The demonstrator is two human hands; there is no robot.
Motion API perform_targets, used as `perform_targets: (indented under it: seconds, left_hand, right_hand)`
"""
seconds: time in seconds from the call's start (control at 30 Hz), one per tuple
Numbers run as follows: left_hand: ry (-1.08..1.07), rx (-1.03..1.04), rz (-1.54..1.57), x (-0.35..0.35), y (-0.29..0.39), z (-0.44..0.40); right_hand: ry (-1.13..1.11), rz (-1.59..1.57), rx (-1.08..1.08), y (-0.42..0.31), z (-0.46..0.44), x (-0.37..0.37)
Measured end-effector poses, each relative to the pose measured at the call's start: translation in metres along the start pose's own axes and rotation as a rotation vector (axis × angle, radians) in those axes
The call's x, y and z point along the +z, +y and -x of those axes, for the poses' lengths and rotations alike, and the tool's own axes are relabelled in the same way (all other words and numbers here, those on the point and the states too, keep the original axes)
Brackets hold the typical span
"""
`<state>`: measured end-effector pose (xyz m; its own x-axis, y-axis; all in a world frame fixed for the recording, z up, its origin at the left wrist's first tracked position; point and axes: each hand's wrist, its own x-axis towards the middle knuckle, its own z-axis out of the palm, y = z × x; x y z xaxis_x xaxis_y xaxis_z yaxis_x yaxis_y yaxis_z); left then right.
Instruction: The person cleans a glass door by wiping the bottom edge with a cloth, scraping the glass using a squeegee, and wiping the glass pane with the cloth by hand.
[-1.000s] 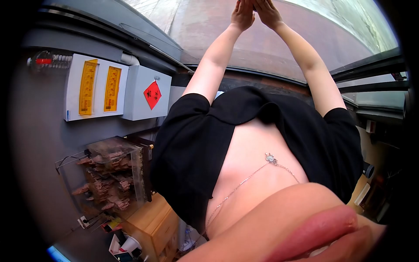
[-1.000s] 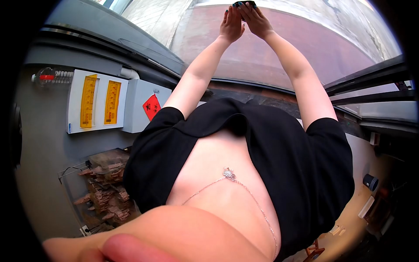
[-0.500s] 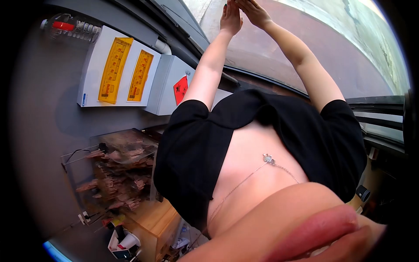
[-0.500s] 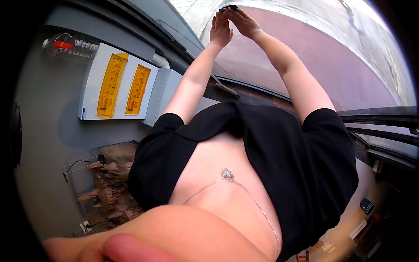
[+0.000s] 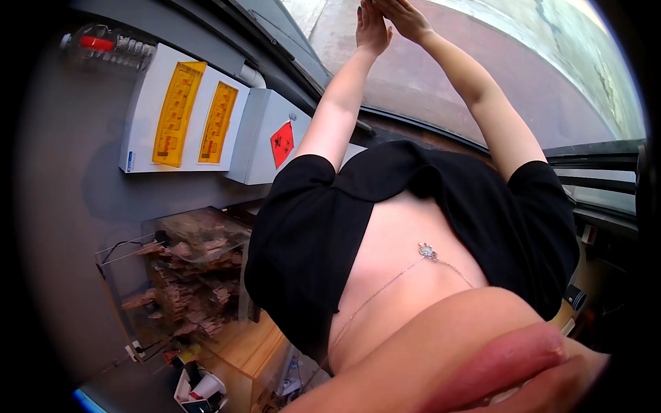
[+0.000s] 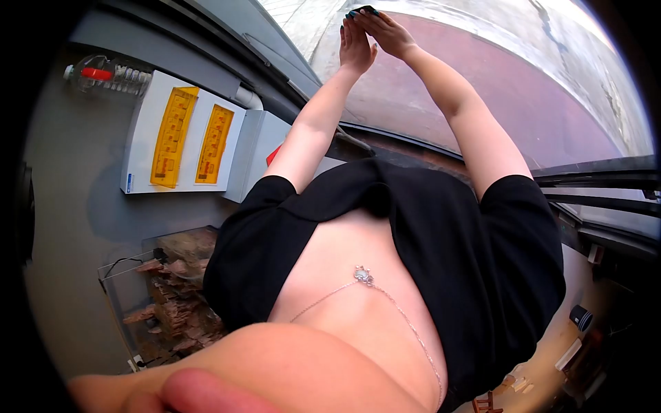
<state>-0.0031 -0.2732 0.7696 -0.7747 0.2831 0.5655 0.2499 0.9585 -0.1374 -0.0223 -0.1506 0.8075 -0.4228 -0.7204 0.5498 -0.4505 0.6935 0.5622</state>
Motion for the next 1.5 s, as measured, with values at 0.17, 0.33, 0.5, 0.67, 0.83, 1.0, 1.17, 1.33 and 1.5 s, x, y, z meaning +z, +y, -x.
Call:
perform_targets:
  seconds: [0.17,0.33,0.5,0.67,0.83,1.0,1.17,1.33,1.5]
  left_hand:
    - [0.090,0.081,0.116,-0.012,0.055,-0.009]
    - [0.115,0.144,0.173,-0.027,0.121,-0.022]
    - [0.323,0.301,0.478,-0.014,0.181,-0.043]
    - [0.369,0.442,0.384,-0.019,0.231,-0.062]
    - [0.300,0.456,0.514,-0.022,0.239,-0.066]
    - [0.248,0.444,0.479,-0.027,0.206,-0.067]
    - [0.281,0.320,0.358,-0.022,0.147,-0.055]
    - [0.230,0.170,0.250,-0.008,0.068,-0.031]
    - [0.182,0.040,0.249,-0.013,0.005,-0.006]
  right_hand:
    - [0.020,0.075,0.019,0.037,0.045,-0.016]
    - [-0.004,-0.027,0.033,0.082,0.097,-0.034]
    - [0.101,0.011,0.119,0.126,0.158,-0.050]
    - [0.040,0.079,0.186,0.160,0.206,-0.077]
    - [0.022,0.061,0.220,0.163,0.214,-0.082]
    - [0.104,-0.067,0.298,0.140,0.187,-0.068]
    - [0.150,-0.105,0.182,0.107,0.123,-0.060]
    - [0.238,-0.273,0.075,0.065,0.054,-0.037]
    - [0.286,-0.441,0.051,0.014,-0.006,-0.027]
